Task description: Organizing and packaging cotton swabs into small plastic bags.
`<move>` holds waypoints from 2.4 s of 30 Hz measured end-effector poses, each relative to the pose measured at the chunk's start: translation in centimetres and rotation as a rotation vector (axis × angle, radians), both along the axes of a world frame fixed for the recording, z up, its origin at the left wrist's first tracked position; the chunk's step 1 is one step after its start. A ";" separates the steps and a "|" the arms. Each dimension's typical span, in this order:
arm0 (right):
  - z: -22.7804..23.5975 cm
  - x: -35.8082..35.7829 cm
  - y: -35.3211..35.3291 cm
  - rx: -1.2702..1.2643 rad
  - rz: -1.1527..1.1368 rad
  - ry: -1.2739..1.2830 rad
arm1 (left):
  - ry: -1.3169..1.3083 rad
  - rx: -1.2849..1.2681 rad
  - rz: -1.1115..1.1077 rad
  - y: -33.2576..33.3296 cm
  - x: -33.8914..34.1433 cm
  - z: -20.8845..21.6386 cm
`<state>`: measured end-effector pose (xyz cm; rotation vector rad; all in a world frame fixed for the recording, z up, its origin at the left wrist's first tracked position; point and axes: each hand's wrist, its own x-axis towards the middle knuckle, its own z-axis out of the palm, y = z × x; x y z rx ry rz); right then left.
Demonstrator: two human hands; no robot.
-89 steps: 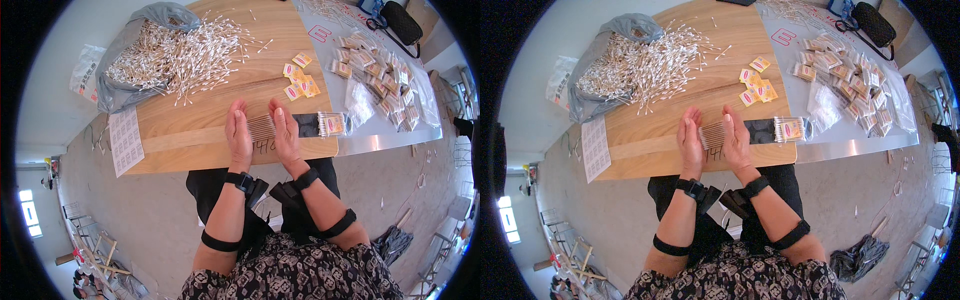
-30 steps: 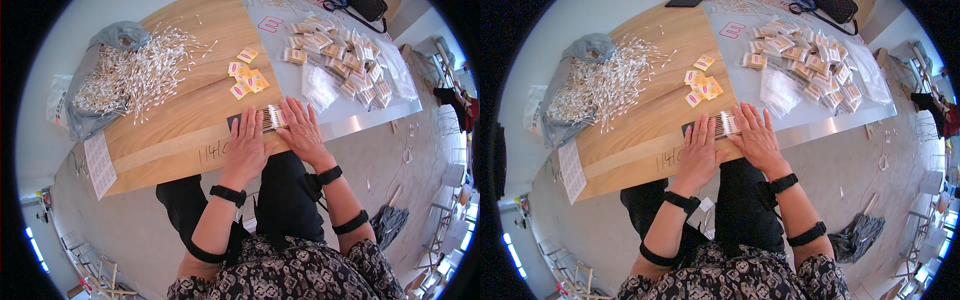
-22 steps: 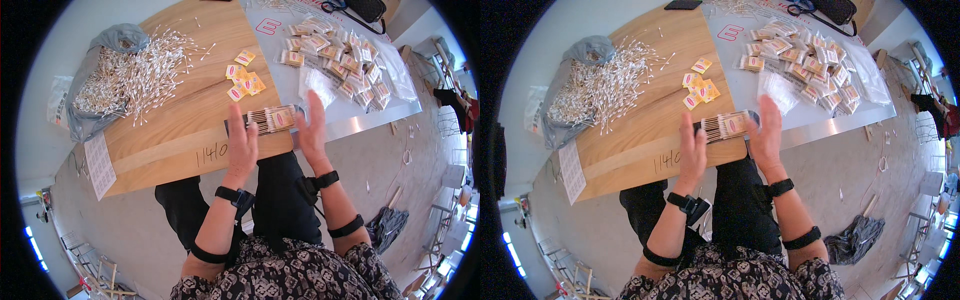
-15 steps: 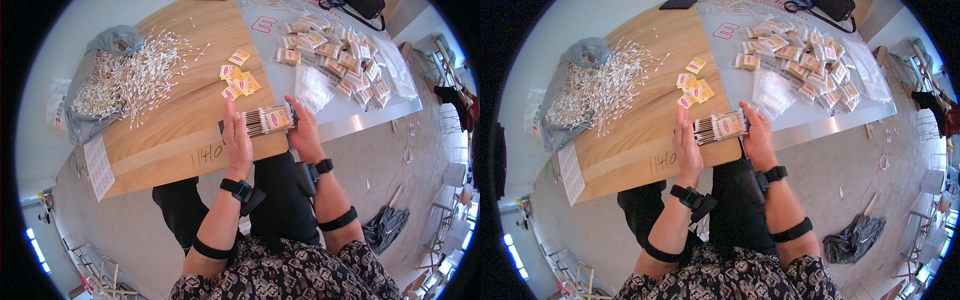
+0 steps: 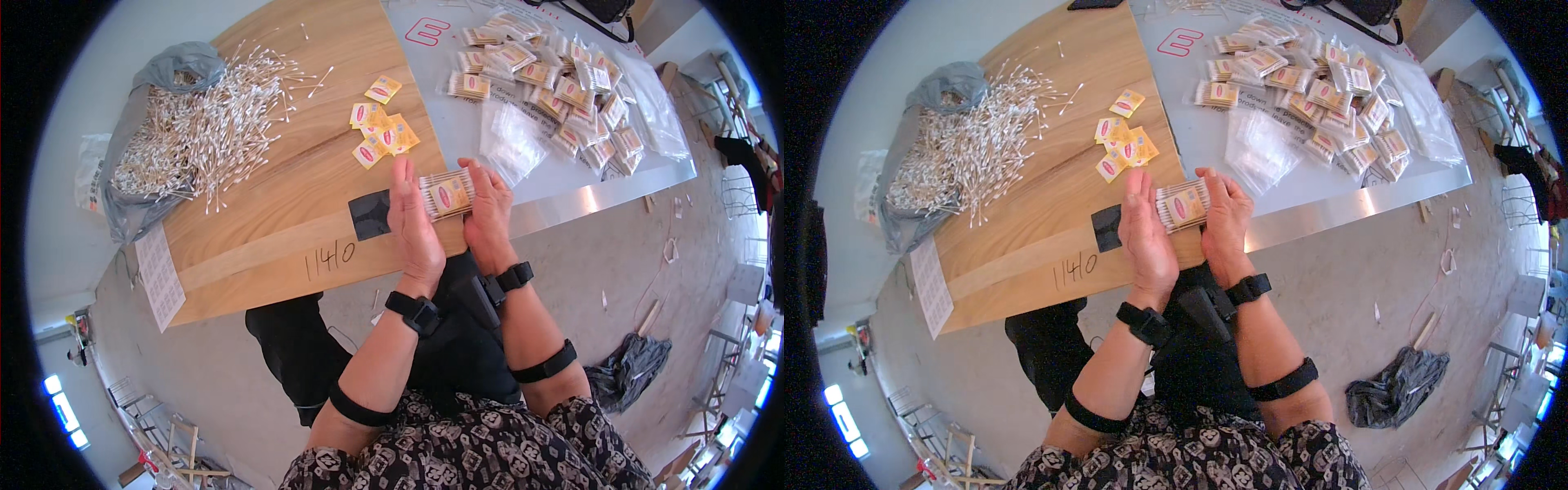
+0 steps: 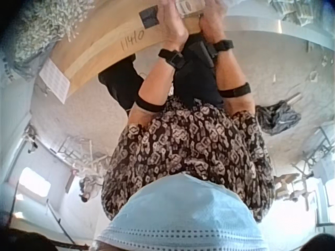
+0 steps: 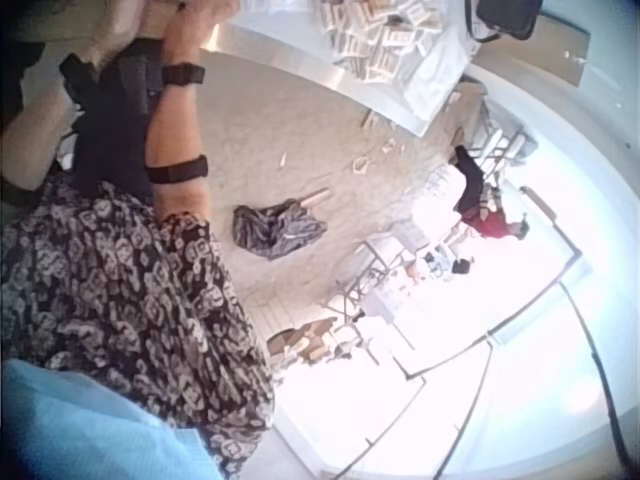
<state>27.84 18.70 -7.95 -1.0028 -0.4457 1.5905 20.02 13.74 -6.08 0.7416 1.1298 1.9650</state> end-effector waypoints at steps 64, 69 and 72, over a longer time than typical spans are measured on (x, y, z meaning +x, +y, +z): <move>3.4 -8.9 -7.5 0.812 0.395 -0.877 | 1.656 -0.675 -0.050 -9.9 -15.9 2.5; 3.9 -8.5 -6.9 0.815 0.432 -0.902 | 1.478 -0.669 0.108 -11.0 -17.9 4.1; 3.7 -8.7 -6.9 0.826 0.433 -0.917 | 1.425 -0.709 0.178 -11.6 -18.8 3.9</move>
